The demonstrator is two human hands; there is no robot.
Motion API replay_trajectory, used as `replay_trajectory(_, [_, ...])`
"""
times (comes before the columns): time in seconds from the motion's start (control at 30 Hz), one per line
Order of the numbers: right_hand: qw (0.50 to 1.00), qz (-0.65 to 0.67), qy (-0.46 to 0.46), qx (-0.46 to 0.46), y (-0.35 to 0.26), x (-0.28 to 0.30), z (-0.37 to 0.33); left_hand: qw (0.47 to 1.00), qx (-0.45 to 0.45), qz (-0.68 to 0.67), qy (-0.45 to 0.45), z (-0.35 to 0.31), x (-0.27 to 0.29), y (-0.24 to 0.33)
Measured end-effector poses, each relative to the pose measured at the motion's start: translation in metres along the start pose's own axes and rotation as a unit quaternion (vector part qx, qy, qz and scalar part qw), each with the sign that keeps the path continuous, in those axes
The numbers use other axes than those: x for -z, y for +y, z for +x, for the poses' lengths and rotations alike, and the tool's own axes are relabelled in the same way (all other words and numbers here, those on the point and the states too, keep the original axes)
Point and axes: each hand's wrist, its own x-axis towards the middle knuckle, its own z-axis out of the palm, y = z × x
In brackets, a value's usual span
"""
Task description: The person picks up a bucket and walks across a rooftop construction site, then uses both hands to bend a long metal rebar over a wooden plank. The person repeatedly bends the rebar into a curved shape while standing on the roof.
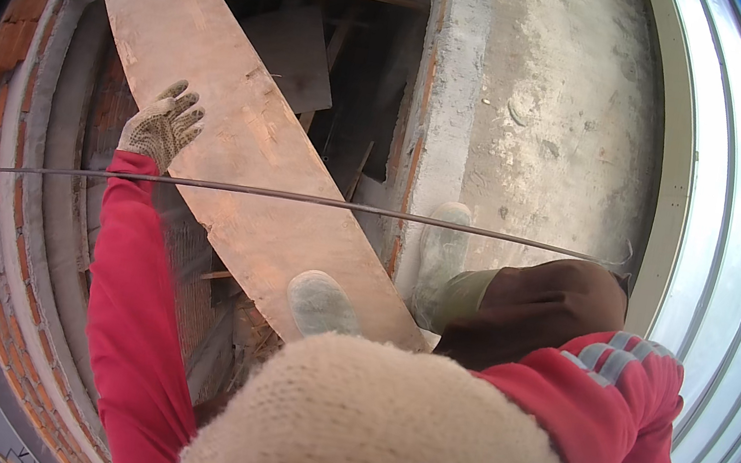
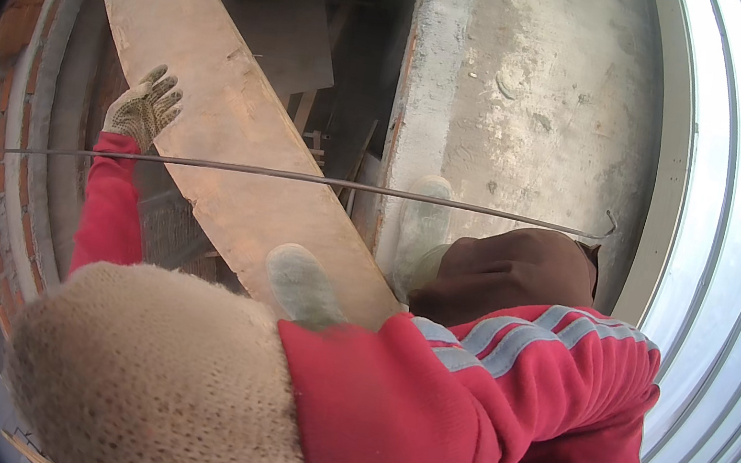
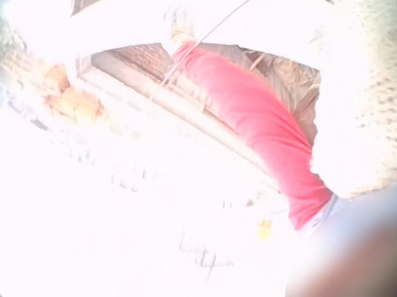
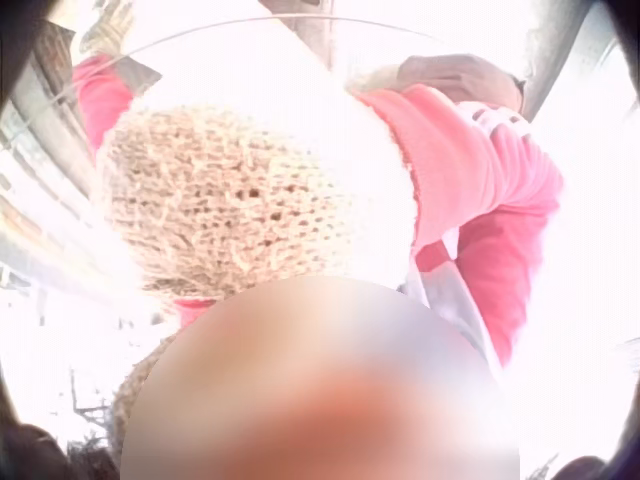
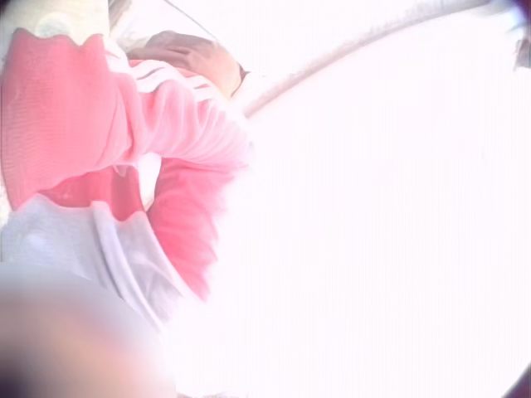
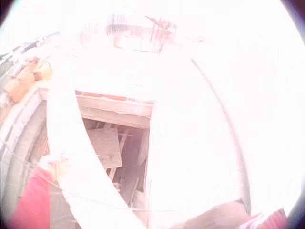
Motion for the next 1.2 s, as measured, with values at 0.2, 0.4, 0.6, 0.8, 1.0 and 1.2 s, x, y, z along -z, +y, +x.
replay_trajectory(0.2, [0.946, -0.233, 0.134, -0.182, 0.039, 0.037, -0.022, 1.0, -0.004, -0.004, -0.009, 0.001, 0.004, 0.0])
replay_trajectory(0.4, [0.867, -0.288, 0.072, -0.401, 0.127, 0.055, -0.038, 0.999, -0.016, -0.008, 0.031, -0.005, -0.003, 0.0])
replay_trajectory(0.6, [0.871, -0.078, 0.021, -0.485, 0.146, 0.044, -0.034, 0.997, -0.021, 0.017, 0.067, -0.005, -0.009, 0.001])
replay_trajectory(0.8, [0.896, -0.211, 0.075, -0.384, 0.139, 0.014, -0.025, 0.991, 0.022, 0.063, 0.116, -0.005, 0.008, -0.003])
replay_trajectory(1.0, [0.872, -0.279, 0.017, -0.403, 0.125, 0.002, -0.026, 0.946, 0.141, 0.128, 0.263, 0.001, 0.04, -0.012])
replay_trajectory(1.2, [0.857, -0.303, -0.026, -0.416, 0.12, 0.002, -0.025, 0.96, 0.121, 0.074, 0.242, 0.006, 0.048, -0.014])
